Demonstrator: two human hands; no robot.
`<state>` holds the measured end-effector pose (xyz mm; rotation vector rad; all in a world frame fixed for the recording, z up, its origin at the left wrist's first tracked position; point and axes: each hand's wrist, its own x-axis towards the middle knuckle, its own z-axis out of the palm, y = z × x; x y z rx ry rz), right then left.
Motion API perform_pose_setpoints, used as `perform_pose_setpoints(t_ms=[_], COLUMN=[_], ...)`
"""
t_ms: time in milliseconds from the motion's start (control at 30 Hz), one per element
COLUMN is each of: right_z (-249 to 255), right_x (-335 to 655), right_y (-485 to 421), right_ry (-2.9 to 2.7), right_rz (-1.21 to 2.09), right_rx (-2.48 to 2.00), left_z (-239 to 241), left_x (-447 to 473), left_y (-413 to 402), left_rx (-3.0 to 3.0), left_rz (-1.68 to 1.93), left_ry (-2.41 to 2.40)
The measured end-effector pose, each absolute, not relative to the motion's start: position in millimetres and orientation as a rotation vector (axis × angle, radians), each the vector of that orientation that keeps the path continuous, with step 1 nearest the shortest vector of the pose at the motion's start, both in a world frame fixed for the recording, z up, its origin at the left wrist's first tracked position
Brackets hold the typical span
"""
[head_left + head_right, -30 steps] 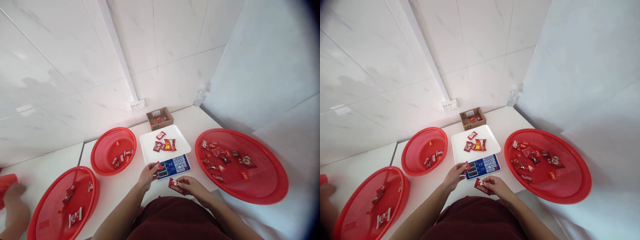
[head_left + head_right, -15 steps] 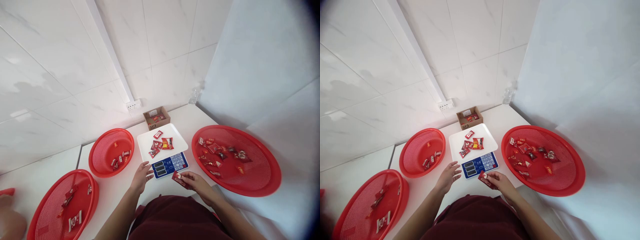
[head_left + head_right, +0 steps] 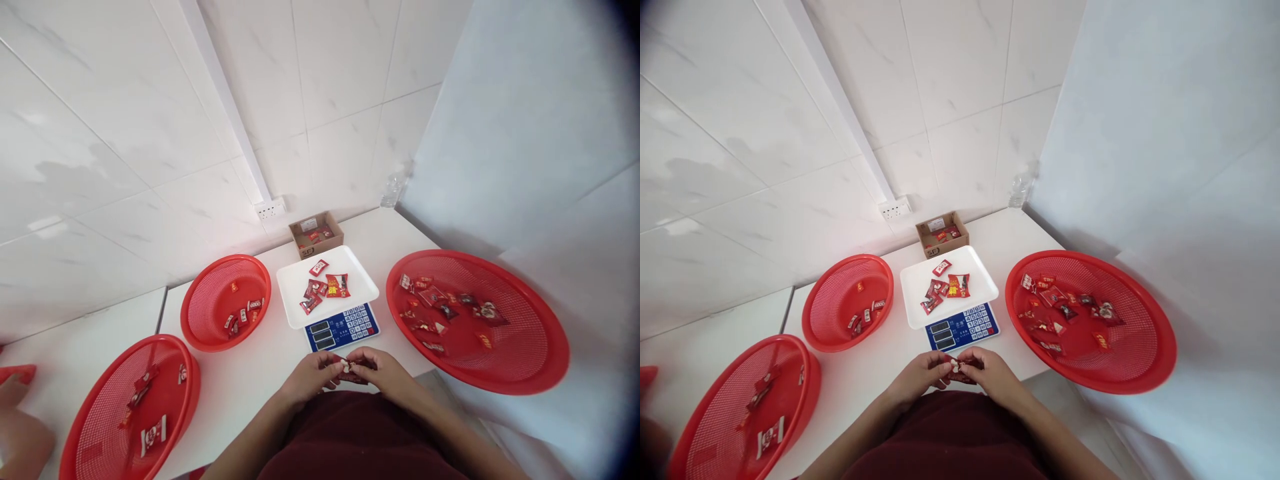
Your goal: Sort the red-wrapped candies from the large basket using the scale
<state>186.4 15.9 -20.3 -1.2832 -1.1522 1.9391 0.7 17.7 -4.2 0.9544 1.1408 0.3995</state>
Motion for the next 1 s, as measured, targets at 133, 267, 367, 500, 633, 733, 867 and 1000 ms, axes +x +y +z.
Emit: perform_pose_setpoints(t_ms=[133, 267, 367, 500, 633, 733, 867, 1000], right_z=[-17, -18, -19, -19, -18, -14, -4, 1], right_x=[186, 188, 189, 189, 189, 187, 183, 183], right_y=[14, 14, 14, 13, 14, 14, 14, 13], right_ry=[-1.169, -1.231, -1.317, -1.446, -1.499, -1.549, -1.634, -1.638], right_rz=[1.916, 1.857, 1.823, 1.775, 1.721, 1.706, 1.659, 1.659], right_rx=[-1.329, -1.374, -1.365, -1.409, -1.471, -1.500, -1.534, -1.503], left_z=[-2, 0, -1, -3, -1, 2, 3, 2], left_x=[3, 5, 5, 5, 5, 4, 4, 7], left_y=[17, 17, 18, 18, 17, 17, 18, 18], left_rx=[0.931, 0.913, 0.924, 0.953, 0.967, 1.026, 1.105, 1.032], left_rz=[0.417, 0.436, 0.457, 0.473, 0.448, 0.391, 0.352, 0.394], left_ry=[1.145, 1.169, 1.173, 1.145, 1.126, 1.158, 1.195, 1.193])
